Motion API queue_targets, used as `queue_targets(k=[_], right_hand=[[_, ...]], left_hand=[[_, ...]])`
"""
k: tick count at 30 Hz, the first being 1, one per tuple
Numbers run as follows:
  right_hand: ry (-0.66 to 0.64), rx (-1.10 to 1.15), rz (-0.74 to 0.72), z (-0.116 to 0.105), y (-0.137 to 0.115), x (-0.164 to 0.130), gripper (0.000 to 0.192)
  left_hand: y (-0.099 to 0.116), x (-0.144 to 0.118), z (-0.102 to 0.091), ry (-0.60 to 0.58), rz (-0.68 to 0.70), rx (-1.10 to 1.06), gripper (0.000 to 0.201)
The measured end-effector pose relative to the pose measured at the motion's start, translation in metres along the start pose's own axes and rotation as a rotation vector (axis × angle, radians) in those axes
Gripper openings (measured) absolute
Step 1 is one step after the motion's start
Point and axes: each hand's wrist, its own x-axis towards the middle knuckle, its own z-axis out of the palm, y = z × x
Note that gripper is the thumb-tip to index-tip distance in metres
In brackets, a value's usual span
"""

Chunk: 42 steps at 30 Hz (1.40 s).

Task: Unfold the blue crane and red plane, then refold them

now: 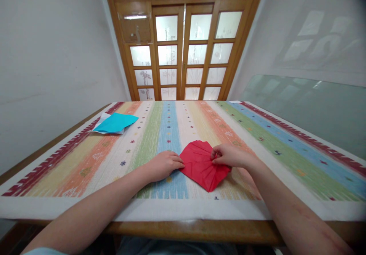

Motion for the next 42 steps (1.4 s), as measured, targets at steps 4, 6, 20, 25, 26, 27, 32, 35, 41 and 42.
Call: queue_targets(k=[4, 6, 20, 25, 26, 27, 32, 35, 41, 42], right_hand=[[-0.314, 0.115, 0.000, 0.001, -0.004, -0.010, 0.023], [-0.442, 0.121, -0.043, 0.001, -0.008, -0.014, 0.029], [0.455, -0.245, -0.513, 0.038, -0.014, 0.019, 0.034], [0.478, -0.306, -0.458, 0.046, -0.006, 0.029, 0.043], [0.482, -0.314, -0.454, 0.047, -0.006, 0.030, 0.043], [0.488, -0.322, -0.451, 0.047, -0.006, 0.031, 0.042], [0.500, -0.350, -0.420, 0.047, -0.009, 0.032, 0.037], [0.485, -0.323, -0.396, 0.047, -0.009, 0.031, 0.038], [0.469, -0.229, -0.337, 0.047, -0.011, 0.028, 0.043], [0.473, -0.227, -0.325, 0.047, -0.011, 0.027, 0.044]], left_hand=[[0.000, -0.001, 0.004, -0.005, 0.012, 0.017, 0.029], [0.001, -0.001, 0.005, -0.019, 0.008, 0.036, 0.030], [0.017, 0.002, -0.001, -0.044, -0.121, 0.078, 0.033], [0.013, 0.000, 0.001, -0.044, -0.087, 0.076, 0.040], [0.012, -0.001, 0.002, -0.042, -0.077, 0.074, 0.040], [0.011, -0.001, 0.003, -0.037, -0.067, 0.070, 0.040], [0.010, -0.001, 0.008, -0.036, -0.050, 0.055, 0.038], [0.012, 0.000, 0.006, -0.029, -0.077, 0.084, 0.038], [0.011, -0.001, 0.000, -0.026, -0.137, 0.128, 0.041], [0.011, -0.001, 0.000, -0.030, -0.134, 0.126, 0.042]])
